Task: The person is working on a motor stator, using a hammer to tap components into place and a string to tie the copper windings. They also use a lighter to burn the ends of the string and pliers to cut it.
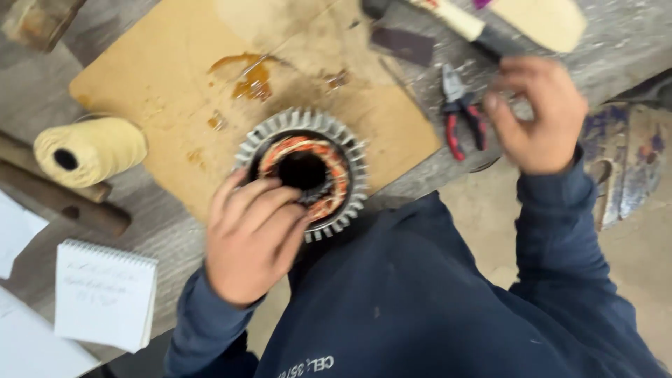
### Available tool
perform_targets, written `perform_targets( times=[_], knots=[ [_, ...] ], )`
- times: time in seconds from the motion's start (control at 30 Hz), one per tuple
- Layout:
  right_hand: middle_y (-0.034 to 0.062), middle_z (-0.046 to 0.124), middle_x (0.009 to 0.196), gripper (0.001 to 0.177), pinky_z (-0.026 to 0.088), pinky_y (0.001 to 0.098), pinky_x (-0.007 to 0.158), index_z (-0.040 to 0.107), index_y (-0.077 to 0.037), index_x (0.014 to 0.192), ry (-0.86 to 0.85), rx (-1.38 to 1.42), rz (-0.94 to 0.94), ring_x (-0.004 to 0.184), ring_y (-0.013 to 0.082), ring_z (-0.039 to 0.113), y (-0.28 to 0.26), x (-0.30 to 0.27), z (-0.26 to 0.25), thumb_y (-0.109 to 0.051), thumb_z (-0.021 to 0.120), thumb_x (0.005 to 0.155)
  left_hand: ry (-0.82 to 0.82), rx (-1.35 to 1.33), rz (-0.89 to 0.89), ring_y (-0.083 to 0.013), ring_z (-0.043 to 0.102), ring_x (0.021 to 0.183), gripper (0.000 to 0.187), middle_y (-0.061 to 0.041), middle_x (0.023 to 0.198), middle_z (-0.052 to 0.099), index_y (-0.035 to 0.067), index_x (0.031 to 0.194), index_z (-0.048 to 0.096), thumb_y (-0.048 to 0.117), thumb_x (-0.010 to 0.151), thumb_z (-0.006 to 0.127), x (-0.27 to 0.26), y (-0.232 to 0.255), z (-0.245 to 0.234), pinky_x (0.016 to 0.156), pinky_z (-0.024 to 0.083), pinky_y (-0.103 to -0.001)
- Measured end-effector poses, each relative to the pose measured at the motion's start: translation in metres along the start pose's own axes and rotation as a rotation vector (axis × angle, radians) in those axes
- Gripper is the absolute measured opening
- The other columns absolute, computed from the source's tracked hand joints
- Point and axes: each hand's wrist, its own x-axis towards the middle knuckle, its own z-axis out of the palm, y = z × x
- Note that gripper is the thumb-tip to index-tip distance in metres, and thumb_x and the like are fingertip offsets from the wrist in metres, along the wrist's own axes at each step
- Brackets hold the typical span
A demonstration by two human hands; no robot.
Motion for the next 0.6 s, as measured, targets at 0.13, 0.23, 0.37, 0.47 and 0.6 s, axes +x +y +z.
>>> perform_targets(
  times=[0.13,0.23,0.37,0.47,0.6],
  knots=[
    [0.0247,0.069,0.127,0.015,0.052,0.0481,0.1,0.075,0.005,0.124,-0.098,-0.172,-0.11,0.118,0.0415,0.067,0.093,0.029,-0.011,-0.006,0.069,0.116,0.001,-0.098,-0.144,-0.031,0.065,0.1,0.011,-0.009,0.103,0.071,0.005,0.087,0.066,0.014,0.094,0.067,-0.006,0.025,-0.011,0.103,0.048,-0.051],
    [0.0186,0.071,0.127,0.037,0.057,0.0463,0.09,0.079,-0.001,0.135,-0.171,-0.333,-0.272,0.11,0.037,0.067,0.134,0.054,0.006,-0.006,0.076,0.098,0.014,-0.145,-0.388,-0.0278,0.066,0.092,0.017,-0.008,0.098,0.072,0.005,0.086,0.065,0.017,0.097,0.061,-0.017,0.056,-0.017,0.087,0.051,-0.04],
    [0.0131,0.067,0.099,0.057,0.049,0.0491,0.046,0.069,-0.021,0.152,-0.414,-0.503,-0.182,0.076,0.0379,0.069,0.19,0.062,0.034,-0.057,0.069,0.107,0.105,-0.131,-0.749,-0.0242,0.069,0.09,0.017,-0.012,0.101,0.07,0.003,0.087,0.065,0.017,0.098,0.063,-0.041,0.103,0.001,0.079,0.051,-0.034],
    [0.0146,0.077,0.091,0.038,0.052,0.0493,0.066,0.073,-0.014,0.121,-0.426,-0.263,-0.088,0.081,0.0408,0.072,0.214,0.061,0.051,-0.051,0.073,0.112,0.184,-0.133,-1.018,-0.0199,0.072,0.081,0.018,-0.005,0.092,0.074,0.007,0.097,0.068,0.021,0.102,0.059,-0.056,0.138,0.022,0.076,0.051,-0.033],
    [0.0123,0.076,0.096,0.027,0.053,0.0446,0.068,0.063,-0.007,0.122,-0.292,-0.113,-0.075,0.078,0.0344,0.071,0.233,0.058,0.051,-0.025,0.082,0.114,0.311,-0.071,-0.997,-0.0173,0.075,0.084,0.018,-0.006,0.101,0.078,0.005,0.106,0.073,0.019,0.101,0.062,-0.063,0.165,0.042,0.072,0.055,-0.029]
  ],
)
